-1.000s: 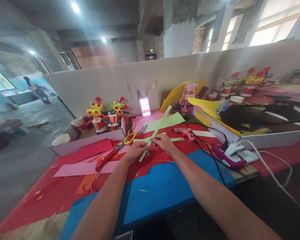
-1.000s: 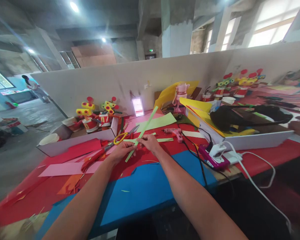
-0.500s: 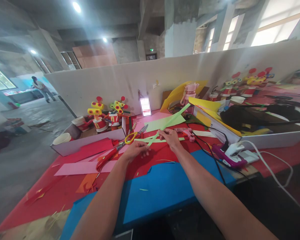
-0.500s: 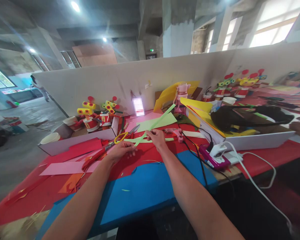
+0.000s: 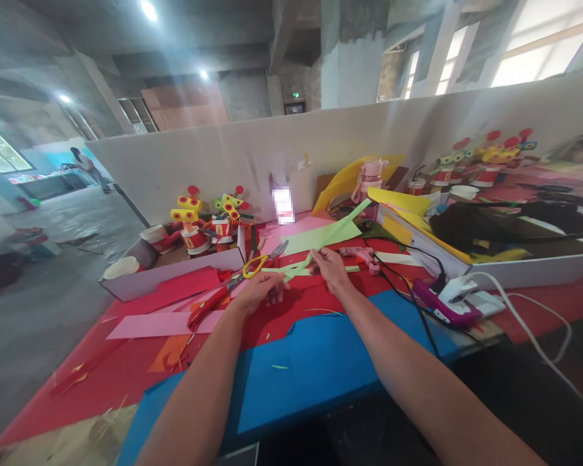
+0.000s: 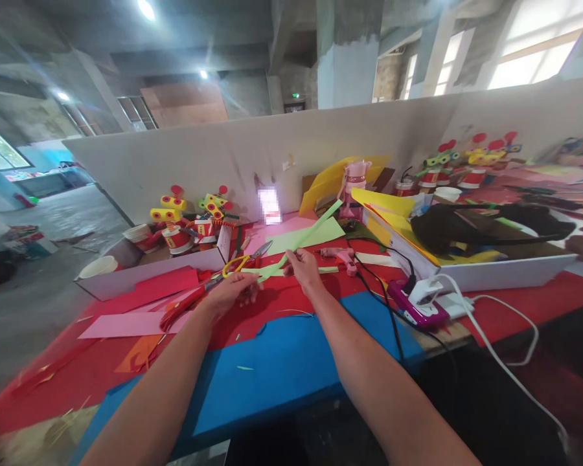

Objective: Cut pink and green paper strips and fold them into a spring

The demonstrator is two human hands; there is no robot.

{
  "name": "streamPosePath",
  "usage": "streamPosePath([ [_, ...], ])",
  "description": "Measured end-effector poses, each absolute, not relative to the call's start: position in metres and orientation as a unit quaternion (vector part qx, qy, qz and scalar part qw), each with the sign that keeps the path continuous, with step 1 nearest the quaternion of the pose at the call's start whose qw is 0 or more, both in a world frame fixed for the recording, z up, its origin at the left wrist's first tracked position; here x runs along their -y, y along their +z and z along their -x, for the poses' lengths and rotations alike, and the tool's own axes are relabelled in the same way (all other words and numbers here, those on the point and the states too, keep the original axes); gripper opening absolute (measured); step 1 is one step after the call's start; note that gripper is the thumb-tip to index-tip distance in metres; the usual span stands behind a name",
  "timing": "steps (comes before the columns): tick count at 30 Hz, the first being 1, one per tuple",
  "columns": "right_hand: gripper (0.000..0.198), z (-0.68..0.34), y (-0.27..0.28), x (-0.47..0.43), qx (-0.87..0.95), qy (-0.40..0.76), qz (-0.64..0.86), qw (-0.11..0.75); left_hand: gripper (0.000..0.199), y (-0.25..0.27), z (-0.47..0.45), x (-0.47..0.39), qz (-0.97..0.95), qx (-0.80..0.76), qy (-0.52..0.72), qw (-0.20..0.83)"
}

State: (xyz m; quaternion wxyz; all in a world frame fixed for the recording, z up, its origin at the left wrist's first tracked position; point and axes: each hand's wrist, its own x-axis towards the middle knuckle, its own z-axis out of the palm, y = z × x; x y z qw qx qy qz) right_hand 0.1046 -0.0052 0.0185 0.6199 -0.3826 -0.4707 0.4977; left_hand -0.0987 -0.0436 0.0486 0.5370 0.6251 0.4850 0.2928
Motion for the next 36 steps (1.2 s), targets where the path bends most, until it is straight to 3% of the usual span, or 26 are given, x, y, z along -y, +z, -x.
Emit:
streamPosePath([
  [5, 0.045, -0.104, 0.014, 0.002, 0.504, 0.467, 0.393, 0.611, 0.059, 0.05, 0.09, 0.046, -0.614, -0.48, 0.369, 0.506],
  [10, 0.045, -0.101, 0.014, 0.004, 0.538, 0.448, 0.393, 0.596, 0.046, 0.047, 0.074, 0.05, -0.671, -0.478, 0.29, 0.487],
  [14, 0.042, -0.095, 0.018, 0.012, 0.59, 0.521, 0.344, 0.512, 0.043, 0.042, 0.073, 0.047, -0.65, -0.494, 0.321, 0.479],
  [17, 0.04, -0.093, 0.02, 0.016, 0.633, 0.506, 0.345, 0.473, 0.042, 0.04, 0.077, 0.044, -0.642, -0.488, 0.323, 0.496],
  [24, 0.038, -0.113, 0.027, 0.008, 0.541, 0.509, 0.399, 0.537, 0.037, 0.047, 0.087, 0.048, -0.645, -0.47, 0.268, 0.54],
  [36, 0.046, -0.169, 0.034, -0.02, 0.324, 0.428, 0.393, 0.747, 0.033, 0.058, 0.12, 0.047, -0.676, -0.394, 0.101, 0.614],
])
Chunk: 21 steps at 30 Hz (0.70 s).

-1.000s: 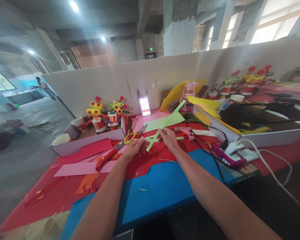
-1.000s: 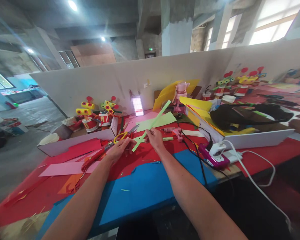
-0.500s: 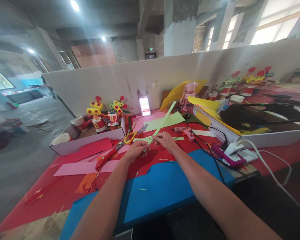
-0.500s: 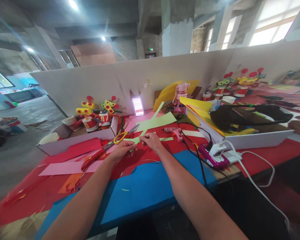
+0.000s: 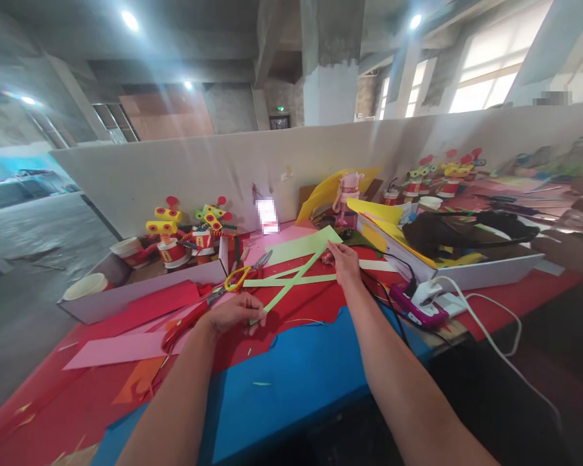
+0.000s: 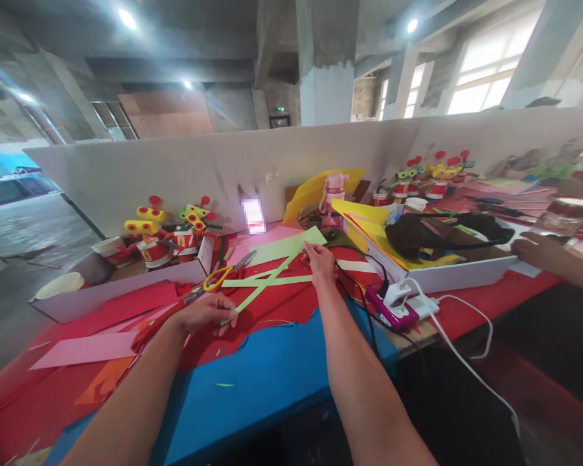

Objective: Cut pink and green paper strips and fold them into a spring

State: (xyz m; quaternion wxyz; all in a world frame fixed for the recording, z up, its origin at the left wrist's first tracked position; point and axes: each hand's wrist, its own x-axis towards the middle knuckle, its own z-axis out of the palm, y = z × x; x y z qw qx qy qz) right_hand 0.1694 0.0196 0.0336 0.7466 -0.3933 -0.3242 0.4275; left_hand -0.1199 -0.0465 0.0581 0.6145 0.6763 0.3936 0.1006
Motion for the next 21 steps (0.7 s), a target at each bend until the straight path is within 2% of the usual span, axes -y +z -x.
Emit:
streamPosePath([
  [4, 0.047, -0.177, 0.036, -0.021, 0.28, 0.406, 0.37, 0.787, 0.034, 0.061, 0.122, 0.047, -0.669, -0.386, 0.075, 0.631],
  [8, 0.045, -0.166, 0.034, -0.016, 0.282, 0.468, 0.311, 0.777, 0.038, 0.057, 0.113, 0.048, -0.648, -0.43, 0.186, 0.601],
  [12, 0.049, -0.125, 0.021, -0.004, 0.408, 0.618, 0.327, 0.587, 0.044, 0.048, 0.091, 0.051, -0.633, -0.466, 0.246, 0.567],
  [14, 0.046, -0.105, 0.013, 0.001, 0.472, 0.641, 0.335, 0.503, 0.045, 0.045, 0.082, 0.049, -0.661, -0.478, 0.222, 0.534],
  [15, 0.045, -0.098, 0.01, 0.002, 0.494, 0.631, 0.334, 0.496, 0.046, 0.046, 0.081, 0.046, -0.678, -0.482, 0.2, 0.517],
  [17, 0.048, -0.093, 0.007, 0.002, 0.503, 0.608, 0.35, 0.505, 0.046, 0.05, 0.084, 0.033, -0.712, -0.511, 0.177, 0.448],
  [19, 0.053, -0.097, 0.008, 0.001, 0.512, 0.606, 0.358, 0.492, 0.038, 0.057, 0.095, 0.013, -0.732, -0.581, 0.217, 0.282],
  [21, 0.057, -0.105, 0.01, 0.0, 0.53, 0.612, 0.359, 0.465, 0.023, 0.063, 0.109, -0.011, -0.729, -0.646, 0.196, 0.111],
])
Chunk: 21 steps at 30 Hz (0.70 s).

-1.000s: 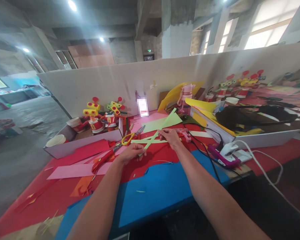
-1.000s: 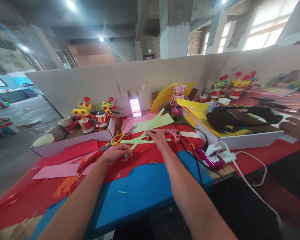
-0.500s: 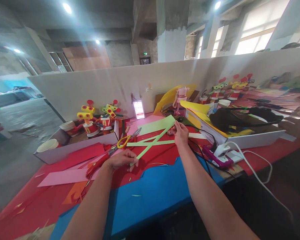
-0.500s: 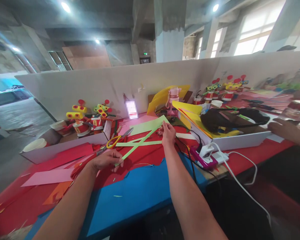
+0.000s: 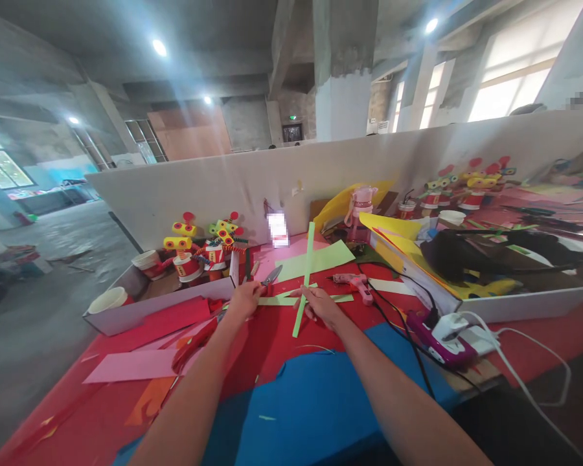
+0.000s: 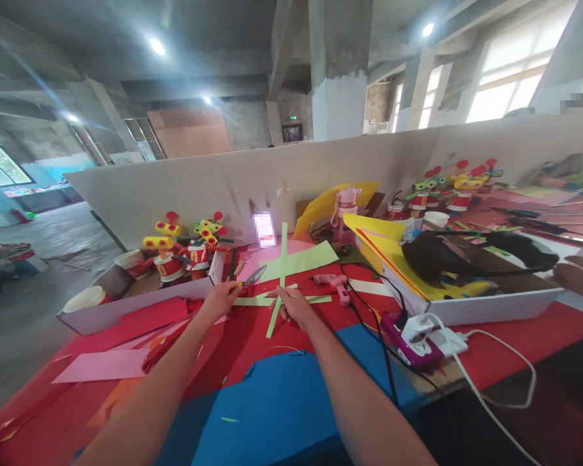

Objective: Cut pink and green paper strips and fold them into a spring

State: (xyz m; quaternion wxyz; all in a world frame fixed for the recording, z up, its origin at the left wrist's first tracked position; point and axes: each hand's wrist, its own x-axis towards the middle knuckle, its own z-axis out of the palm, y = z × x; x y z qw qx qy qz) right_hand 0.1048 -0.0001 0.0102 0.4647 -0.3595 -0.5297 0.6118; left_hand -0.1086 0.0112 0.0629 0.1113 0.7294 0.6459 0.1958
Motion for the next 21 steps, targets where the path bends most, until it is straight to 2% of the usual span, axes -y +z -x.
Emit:
streamPosePath([
  [2, 0.059, -0.11, 0.012, 0.0, 0.534, 0.614, 0.362, 0.455, 0.004, 0.067, 0.117, -0.032, -0.723, -0.679, 0.115, 0.056],
  [7, 0.053, -0.107, 0.011, 0.002, 0.486, 0.632, 0.367, 0.48, 0.04, 0.068, 0.112, -0.059, -0.714, -0.697, 0.004, 0.07],
  [11, 0.037, -0.1, 0.009, 0.001, 0.479, 0.626, 0.367, 0.494, 0.051, 0.076, 0.106, -0.057, -0.71, -0.701, -0.005, 0.07],
  [15, 0.039, -0.101, 0.008, 0.0, 0.507, 0.6, 0.36, 0.504, 0.051, 0.096, 0.112, -0.039, -0.719, -0.692, 0.063, -0.028],
  [18, 0.041, -0.105, 0.012, 0.001, 0.502, 0.594, 0.357, 0.516, 0.052, 0.107, 0.121, -0.02, -0.709, -0.675, 0.182, -0.096],
  [21, 0.038, -0.109, 0.02, 0.002, 0.481, 0.59, 0.341, 0.551, 0.054, 0.103, 0.128, -0.003, -0.696, -0.637, 0.32, -0.085],
])
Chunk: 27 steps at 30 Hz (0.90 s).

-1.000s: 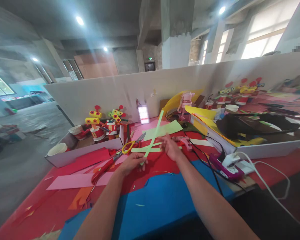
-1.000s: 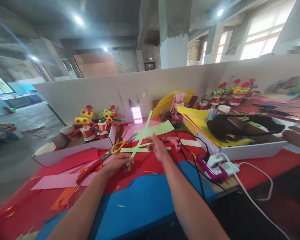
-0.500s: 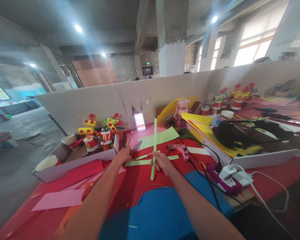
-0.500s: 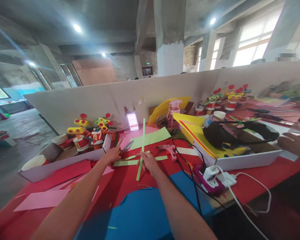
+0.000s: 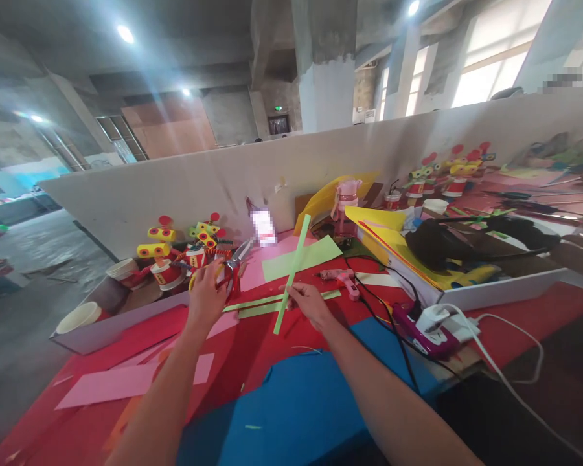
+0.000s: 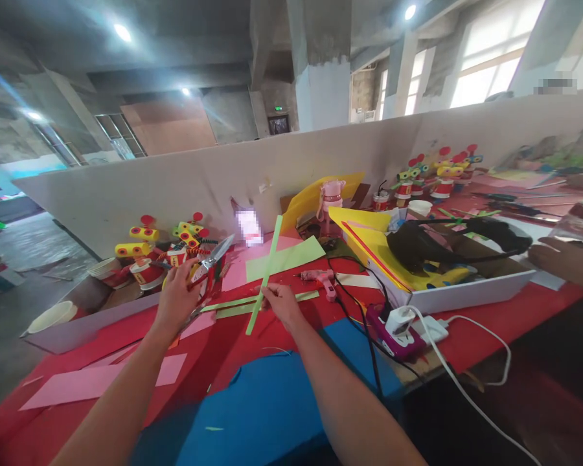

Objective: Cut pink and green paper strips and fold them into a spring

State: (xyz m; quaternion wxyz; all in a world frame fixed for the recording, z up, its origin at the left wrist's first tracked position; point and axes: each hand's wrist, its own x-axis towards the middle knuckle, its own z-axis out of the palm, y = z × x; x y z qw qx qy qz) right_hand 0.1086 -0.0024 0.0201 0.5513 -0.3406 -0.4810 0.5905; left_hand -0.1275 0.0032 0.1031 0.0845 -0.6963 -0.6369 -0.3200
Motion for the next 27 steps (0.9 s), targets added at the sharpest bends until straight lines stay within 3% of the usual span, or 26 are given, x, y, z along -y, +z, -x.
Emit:
streamPosePath([
  [4, 0.036, -0.113, 0.028, 0.003, 0.444, 0.578, 0.343, 0.593, 0.056, 0.078, 0.118, 0.019, 0.697, 0.602, -0.37, -0.125],
  [7, 0.038, -0.116, 0.031, 0.004, 0.431, 0.572, 0.359, 0.599, 0.049, 0.064, 0.1, 0.036, 0.722, 0.572, -0.335, -0.197],
  [18, 0.037, -0.118, 0.036, 0.01, 0.404, 0.569, 0.335, 0.633, 0.053, 0.054, 0.082, 0.054, 0.811, 0.513, -0.245, -0.135],
  [27, 0.035, -0.119, 0.031, 0.006, 0.417, 0.558, 0.314, 0.645, 0.058, 0.059, 0.071, 0.062, 0.808, 0.559, -0.149, -0.112],
])
